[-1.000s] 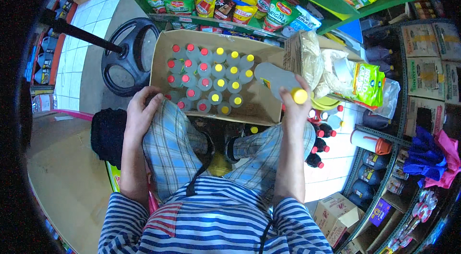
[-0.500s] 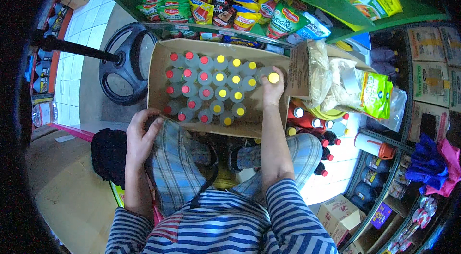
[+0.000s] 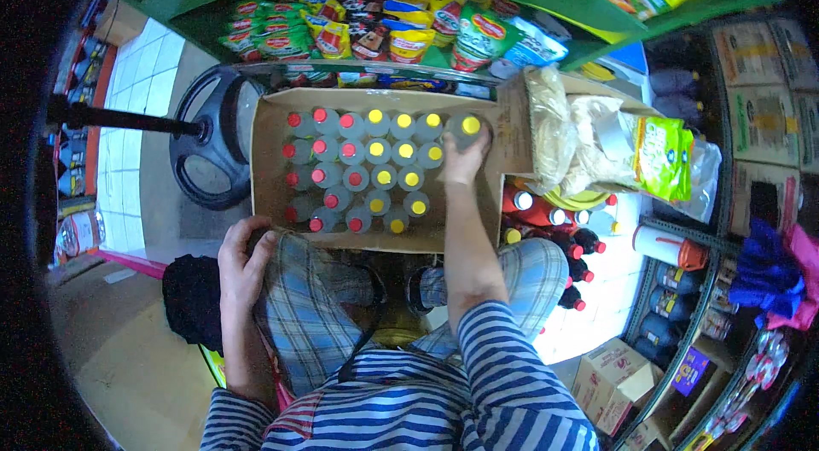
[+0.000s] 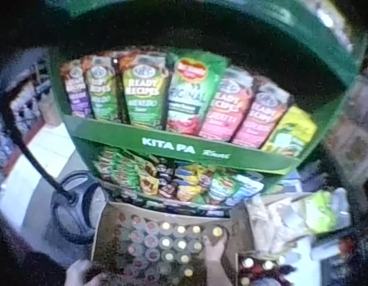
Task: Wiping and organizing plastic bottles into a cardboard box.
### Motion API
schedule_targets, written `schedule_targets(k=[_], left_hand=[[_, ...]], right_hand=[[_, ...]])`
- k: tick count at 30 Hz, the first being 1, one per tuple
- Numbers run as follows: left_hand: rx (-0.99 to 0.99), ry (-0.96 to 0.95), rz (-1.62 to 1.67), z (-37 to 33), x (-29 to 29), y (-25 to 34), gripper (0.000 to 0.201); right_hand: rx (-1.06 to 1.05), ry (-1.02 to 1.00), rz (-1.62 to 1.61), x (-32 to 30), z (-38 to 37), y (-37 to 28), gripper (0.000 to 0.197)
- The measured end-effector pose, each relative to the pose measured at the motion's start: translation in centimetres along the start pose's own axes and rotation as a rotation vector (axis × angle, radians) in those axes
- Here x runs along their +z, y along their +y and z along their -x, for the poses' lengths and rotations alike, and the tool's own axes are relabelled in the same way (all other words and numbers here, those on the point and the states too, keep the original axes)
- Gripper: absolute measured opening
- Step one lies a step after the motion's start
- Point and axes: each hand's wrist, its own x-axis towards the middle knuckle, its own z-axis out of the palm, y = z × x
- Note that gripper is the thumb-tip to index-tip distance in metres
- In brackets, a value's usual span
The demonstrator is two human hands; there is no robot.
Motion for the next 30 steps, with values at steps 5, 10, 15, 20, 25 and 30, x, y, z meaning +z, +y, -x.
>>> schedule_targets(k=[5, 10, 15, 20, 25, 30], left_hand=[[-0.037, -0.019, 0.182, 0.2, 0.9, -1.8, 0.020], [-0.049, -0.063, 0.207, 0.2, 0.6, -1.5, 0.020], [-0.028, -0.099, 0.258, 0.5, 0.7, -1.0, 0.022], [-0.024, -0.124, 0.188, 0.1, 1.1, -0.7, 0.024], [-0.038, -0.131, 0.092, -0.1, 0.9, -0.9, 0.024], [-0.086, -0.107, 0.088, -0.8, 1.0, -1.9, 0.025]], right_hand=[[0.156, 0.020, -0.062, -1.6, 3.9, -5.4, 0.071], [0.131, -0.518, -0.642, -11.0, 5.7, -15.3, 0.039], [-0.162, -0.388, -0.387, -27.4, 0.5, -16.3, 0.023], [0.236, 0.282, -0.278, -36.7, -6.9, 3.6, 0.032], [0.374, 0.153, 0.621, -38.5, -9.0, 16.7, 0.051], [0.563, -0.020, 0.743, -38.3, -9.7, 20.3, 0.060]])
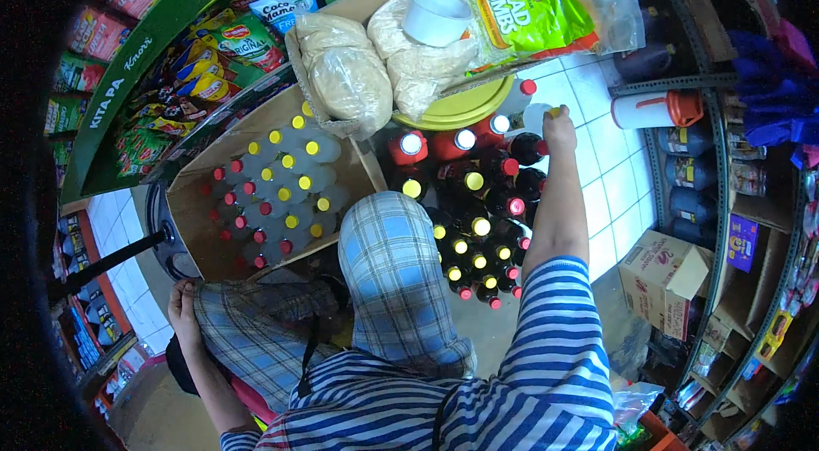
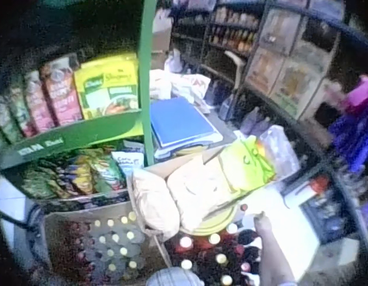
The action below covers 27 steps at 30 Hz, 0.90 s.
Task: Wiping and organizing plastic bottles into a cardboard box.
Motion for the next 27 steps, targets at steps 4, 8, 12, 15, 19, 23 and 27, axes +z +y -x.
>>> schedule_targets(k=[4, 8, 12, 15, 19, 23, 27], left_hand=[[-0.055, 0.027, 0.013, 0.2, 0.4, 0.8, 0.024], [-0.039, 0.008, 0.009, -0.2, 0.0, -0.1, 0.023], [-0.031, 0.029, -0.016, -0.2, -0.1, -0.3, 0.022], [-0.034, 0.035, 0.004, -0.3, -0.1, -0.6, 0.022], [0.002, 0.010, -0.010, -0.6, -0.5, -1.1, 0.022], [-0.003, -0.006, -0.044, -0.7, -0.7, -1.8, 0.023], [-0.019, 0.028, 0.004, -0.1, -0.3, -0.9, 0.026]], right_hand=[[0.062, -0.120, 0.164, -1.3, 0.3, -1.7, 0.056], [0.100, -0.128, 0.165, -0.3, -1.3, 0.2, 0.065], [0.263, -0.078, -0.166, -0.5, -0.6, 0.6, 0.065], [0.401, 0.035, -0.432, 0.5, -0.9, 3.6, 0.057], [0.464, 0.183, -0.459, -0.4, 1.7, 5.2, 0.061], [0.367, 0.327, -0.215, -4.7, 2.4, 7.0, 0.062], [0.131, 0.483, -0.167, -13.3, 6.3, 5.2, 0.058]])
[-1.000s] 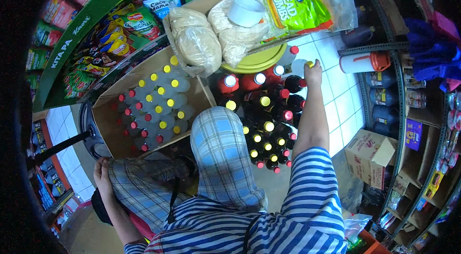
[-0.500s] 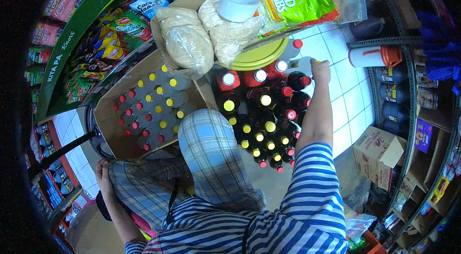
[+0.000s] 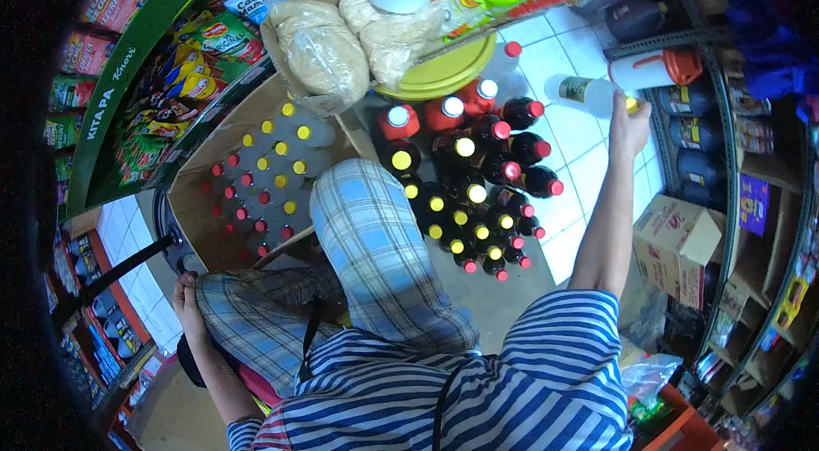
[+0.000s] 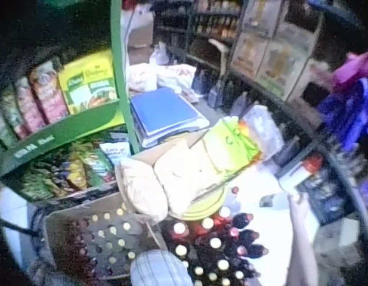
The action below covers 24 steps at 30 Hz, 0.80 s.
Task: Wiping and organizing plastic bottles into a cardboard box.
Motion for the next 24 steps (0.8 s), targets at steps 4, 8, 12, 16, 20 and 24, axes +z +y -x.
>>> schedule_targets(k=[4, 8, 12, 16, 20, 24], left_hand=[[0.090, -0.037, -0.055, -0.3, -1.0, -1.2, 0.025], [0.130, -0.028, -0.105, 0.4, -0.2, 0.4, 0.027], [0.146, -0.024, -0.010, 0.9, -0.1, 0.2, 0.028], [0.140, -0.001, 0.031, 1.4, -0.2, 0.2, 0.026], [0.146, 0.003, 0.107, 1.4, -0.2, -0.5, 0.027], [0.133, 0.031, 0.124, 1.4, -0.1, -0.8, 0.026]], right_hand=[[-0.238, 0.042, -0.048, -7.8, 2.1, -4.7, 0.048], [-0.494, 0.047, -0.320, -14.4, 5.0, -9.4, 0.037], [-0.578, -0.177, -0.729, -19.4, 9.6, -14.7, 0.027], [-0.658, -0.390, -0.823, -18.8, 14.8, -19.7, 0.019], [-0.691, -0.640, -0.756, -13.6, 21.2, -24.5, 0.027], [-0.899, -0.655, -0.285, -8.2, 27.1, -28.5, 0.039]])
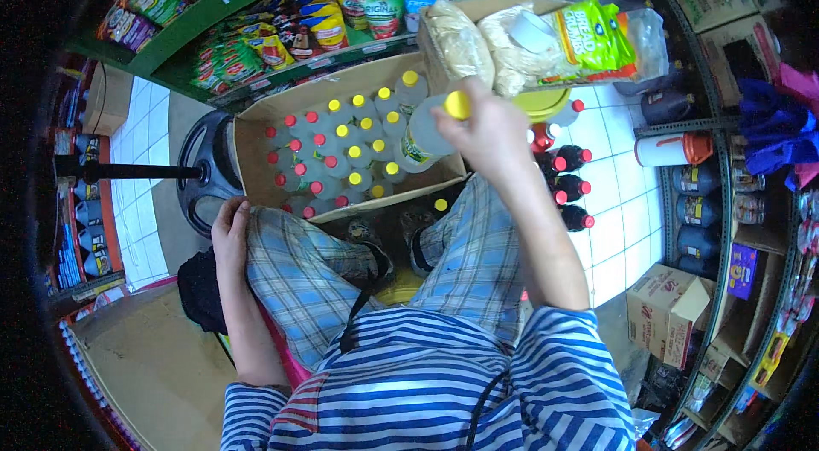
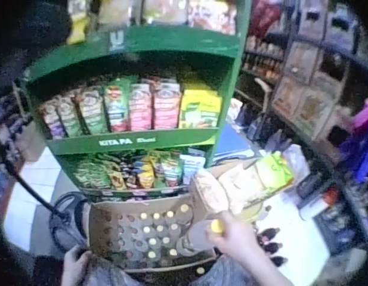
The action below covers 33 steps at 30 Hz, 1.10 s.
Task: Wiping and organizing plastic bottles into a cardboard box.
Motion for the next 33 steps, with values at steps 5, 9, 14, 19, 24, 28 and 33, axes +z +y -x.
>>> schedule_targets(k=[5, 9, 14, 19, 24, 28, 33], left_hand=[[-0.021, -0.025, 0.079, 0.3, 0.2, 1.0, 0.025], [-0.013, -0.030, 0.039, 0.0, 0.3, 0.8, 0.024], [-0.022, 0.014, 0.051, 0.2, 0.2, 1.2, 0.024], [-0.027, 0.009, -0.047, 0.1, 0.4, 1.5, 0.026], [-0.028, -0.002, 0.036, 0.2, 0.7, 1.8, 0.025], [-0.008, -0.016, 0.058, 0.3, 0.4, 1.2, 0.023], [0.046, -0.020, 0.019, 0.0, 0.8, 1.0, 0.024]], right_hand=[[0.041, -0.181, 0.204, 9.5, -2.8, 1.8, 0.038], [0.222, -0.158, 0.173, 16.8, -4.4, 6.7, 0.038], [0.338, -0.151, 0.117, 22.2, -4.6, 7.4, 0.040], [0.299, -0.040, 0.105, 22.5, -4.6, 8.1, 0.036], [0.263, -0.215, 0.047, 22.0, -4.4, 9.2, 0.053], [0.244, -0.485, -0.059, 16.3, -4.5, 3.8, 0.070], [-0.129, -0.298, -0.526, 3.3, 0.5, -0.1, 0.055]])
